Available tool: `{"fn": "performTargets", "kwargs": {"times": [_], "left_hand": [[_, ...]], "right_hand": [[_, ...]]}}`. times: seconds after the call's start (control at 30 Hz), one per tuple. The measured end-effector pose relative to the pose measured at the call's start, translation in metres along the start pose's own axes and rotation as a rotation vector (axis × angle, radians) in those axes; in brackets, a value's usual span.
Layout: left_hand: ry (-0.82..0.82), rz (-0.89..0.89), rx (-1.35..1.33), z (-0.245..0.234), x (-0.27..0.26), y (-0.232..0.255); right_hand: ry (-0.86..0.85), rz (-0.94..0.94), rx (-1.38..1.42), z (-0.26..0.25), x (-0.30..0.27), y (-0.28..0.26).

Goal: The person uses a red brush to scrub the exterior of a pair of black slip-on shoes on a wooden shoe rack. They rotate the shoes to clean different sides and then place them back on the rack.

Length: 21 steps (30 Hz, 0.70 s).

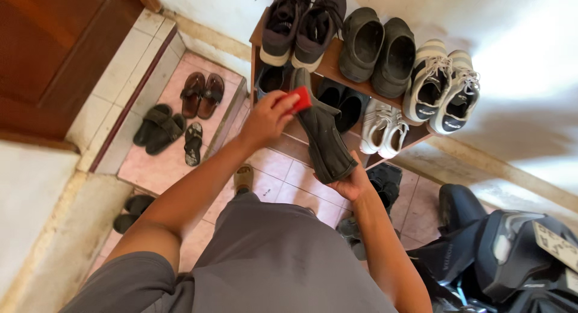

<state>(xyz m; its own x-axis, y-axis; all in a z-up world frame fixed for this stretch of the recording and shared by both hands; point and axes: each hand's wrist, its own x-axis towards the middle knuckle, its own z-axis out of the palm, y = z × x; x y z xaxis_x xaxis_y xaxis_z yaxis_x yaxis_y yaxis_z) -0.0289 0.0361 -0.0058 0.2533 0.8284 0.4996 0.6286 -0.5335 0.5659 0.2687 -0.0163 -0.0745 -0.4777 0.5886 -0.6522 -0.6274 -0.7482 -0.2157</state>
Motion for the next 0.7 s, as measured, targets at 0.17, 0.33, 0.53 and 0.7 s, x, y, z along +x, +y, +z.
{"fn": "performTargets", "kwargs": {"times": [0.17, 0.33, 0.53, 0.7], "left_hand": [[-0.059, -0.182, -0.027, -0.03, 0.019, -0.055], [-0.172, 0.059, -0.102, -0.027, 0.018, -0.066], [-0.126, 0.048, -0.108, -0.026, 0.035, -0.081], [-0.19, 0.171, -0.232, -0.026, 0.037, -0.06]], "right_hand": [[0.174, -0.234, -0.17, 0.008, 0.012, 0.01], [0.232, -0.496, -0.319, 0.005, 0.024, 0.022], [0.373, -0.746, -0.524, 0.032, 0.015, 0.029], [0.593, -1.032, -0.959, 0.089, -0.02, 0.029]]}}
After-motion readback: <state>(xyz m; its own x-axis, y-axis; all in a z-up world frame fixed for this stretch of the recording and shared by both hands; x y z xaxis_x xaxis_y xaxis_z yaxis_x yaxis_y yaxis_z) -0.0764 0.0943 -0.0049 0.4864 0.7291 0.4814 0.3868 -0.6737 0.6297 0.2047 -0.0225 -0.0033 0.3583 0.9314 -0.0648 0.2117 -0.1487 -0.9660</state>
